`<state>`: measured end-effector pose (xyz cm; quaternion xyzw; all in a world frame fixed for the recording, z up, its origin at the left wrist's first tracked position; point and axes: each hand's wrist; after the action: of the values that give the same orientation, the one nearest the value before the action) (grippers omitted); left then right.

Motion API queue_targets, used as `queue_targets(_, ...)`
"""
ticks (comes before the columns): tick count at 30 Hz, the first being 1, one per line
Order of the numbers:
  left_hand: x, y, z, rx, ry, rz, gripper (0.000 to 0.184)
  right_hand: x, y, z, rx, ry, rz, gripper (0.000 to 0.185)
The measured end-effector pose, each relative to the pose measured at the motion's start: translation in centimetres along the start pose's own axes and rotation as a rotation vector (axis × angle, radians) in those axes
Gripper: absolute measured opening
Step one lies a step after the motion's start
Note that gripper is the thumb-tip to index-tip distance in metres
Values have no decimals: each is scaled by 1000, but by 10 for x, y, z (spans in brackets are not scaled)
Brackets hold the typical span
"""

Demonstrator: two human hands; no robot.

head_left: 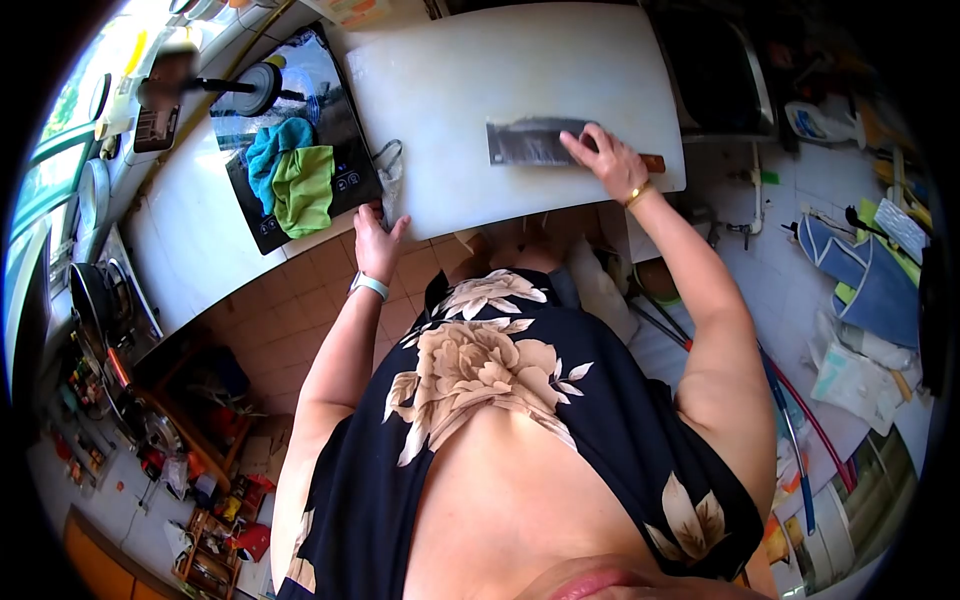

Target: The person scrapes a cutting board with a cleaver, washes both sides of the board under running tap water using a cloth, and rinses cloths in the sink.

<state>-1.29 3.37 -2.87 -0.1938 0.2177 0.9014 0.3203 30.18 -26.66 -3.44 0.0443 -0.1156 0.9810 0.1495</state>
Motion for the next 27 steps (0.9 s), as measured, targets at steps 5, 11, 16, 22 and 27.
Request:
queue_targets(5, 2, 1, 1, -2, -10, -19, 56, -48, -47, -21, 54, 114, -111, 60)
queue_targets(11, -2, 2, 3, -5, -17, -13, 57, -107, -95, -35, 123, 134, -267, 64)
queue_targets(16, -4, 1, 3, -31, -11, -22, 56, -177, -145, -33, 199, 315, -516, 66)
queue_targets(22, -1, 2, -2, -56, 13, 28, 54, -171, -129, 15, 45, 26, -449, 47)
queue_targets(27, 8, 1, -6, 1, 251, 285, 24, -102, -75, 52, -148, -262, -336, 41)
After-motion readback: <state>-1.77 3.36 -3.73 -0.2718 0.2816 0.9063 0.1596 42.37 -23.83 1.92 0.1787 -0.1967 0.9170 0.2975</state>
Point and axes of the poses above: each hand's wrist, its own y-axis away from the middle knuckle, its own z-axis out of the back of the hand, x = y × z
